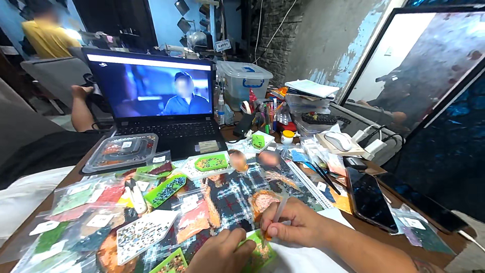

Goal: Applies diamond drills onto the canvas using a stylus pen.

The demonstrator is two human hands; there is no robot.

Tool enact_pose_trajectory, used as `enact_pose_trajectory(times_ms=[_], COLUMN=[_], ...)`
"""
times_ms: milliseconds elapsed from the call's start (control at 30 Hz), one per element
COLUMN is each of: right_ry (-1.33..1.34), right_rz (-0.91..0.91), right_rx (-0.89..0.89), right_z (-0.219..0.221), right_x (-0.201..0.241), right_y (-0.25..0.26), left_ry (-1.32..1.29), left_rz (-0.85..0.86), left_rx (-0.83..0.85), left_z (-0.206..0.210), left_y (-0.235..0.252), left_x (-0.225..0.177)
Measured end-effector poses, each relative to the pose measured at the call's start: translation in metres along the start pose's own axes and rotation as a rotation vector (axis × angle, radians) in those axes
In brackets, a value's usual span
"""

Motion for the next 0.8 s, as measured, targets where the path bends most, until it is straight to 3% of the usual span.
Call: enact_pose_trajectory(times_ms=[333, 500, 800], right_ry=[0.148, 0.314, 0.556], right_rz=[0.155, 0.351, 0.544], right_rx=[-0.113, -0.225, -0.349], right_z=[-0.004, -0.004, -0.007], right_x=[-0.009, -0.015, -0.021], right_y=[-0.002, -0.004, -0.005], left_ry=[0.007, 0.002, 0.0], left_rz=[-0.004, -0.006, -0.016], left_rx=[0.043, 0.045, 0.072], left_z=[-0.001, -0.002, 0.0], left_y=[0.0, 0.001, 0.002], left_x=[0.0, 0.0, 0.001])
Point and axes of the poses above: each hand's wrist, its own y-axis towards the middle knuckle, its own z-axis out of the palm, x = y × z, the point moved 5 cm from there along y, towards the middle knuckle, and after that the axes turned 10 degrees about -z, right-handed, at the moved point
